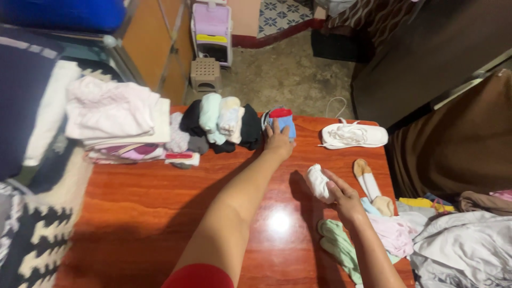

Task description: The person folds a pink t-shirt on a wooden table, then removes several small garments from a green hanger and folds each item individually. The folded items are stacked on the table.

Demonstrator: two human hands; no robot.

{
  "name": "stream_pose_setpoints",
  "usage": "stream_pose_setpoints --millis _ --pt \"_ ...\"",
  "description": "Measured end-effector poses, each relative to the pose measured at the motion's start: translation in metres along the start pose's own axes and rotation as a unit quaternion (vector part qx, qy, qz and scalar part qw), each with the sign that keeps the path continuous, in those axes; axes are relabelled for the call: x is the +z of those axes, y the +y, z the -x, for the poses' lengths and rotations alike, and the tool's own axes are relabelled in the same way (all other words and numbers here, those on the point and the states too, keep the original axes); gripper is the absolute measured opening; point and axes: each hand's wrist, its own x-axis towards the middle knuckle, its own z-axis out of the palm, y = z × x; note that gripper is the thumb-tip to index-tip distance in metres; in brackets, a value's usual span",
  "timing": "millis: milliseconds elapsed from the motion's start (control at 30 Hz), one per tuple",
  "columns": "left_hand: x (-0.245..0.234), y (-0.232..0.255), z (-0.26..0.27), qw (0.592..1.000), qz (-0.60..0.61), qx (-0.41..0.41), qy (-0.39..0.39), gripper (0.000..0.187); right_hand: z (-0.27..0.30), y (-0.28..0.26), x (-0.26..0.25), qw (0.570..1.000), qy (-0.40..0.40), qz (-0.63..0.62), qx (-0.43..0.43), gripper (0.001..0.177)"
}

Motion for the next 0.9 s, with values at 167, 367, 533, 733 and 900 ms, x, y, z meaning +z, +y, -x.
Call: stream_pose_setpoints --millis 167,367,533,733,900 --pt "0.001 0.024 0.009 0.996 0.041 0.013 -0.075 0.076 -0.035 -0.008 -0.003 0.999 0.007 0.003 -0.037 0.045" --pt "-0.032 0.006 0.039 0.981 0.145 0.076 0.104 0.076 -0.113 -0.022 0.049 0.98 -0.004 0.064 -0.191 0.045" --pt "-0.056 -0.029 0.114 0.959 0.222 0.058 0.168 0.066 -0.173 -0.036 0.122 0.826 0.14 0.33 -0.435 0.047" --pt "-0.07 -0.033 0.182 0.976 0.187 -0.003 0.11 0.061 -0.179 -0.014 0.178 0.776 0.076 0.538 -0.319 0.047" --pt "-0.064 -0.031 0.195 0.979 0.175 0.008 0.102 0.057 -0.177 -0.012 0.151 0.775 0.111 0.496 -0.376 0.042"
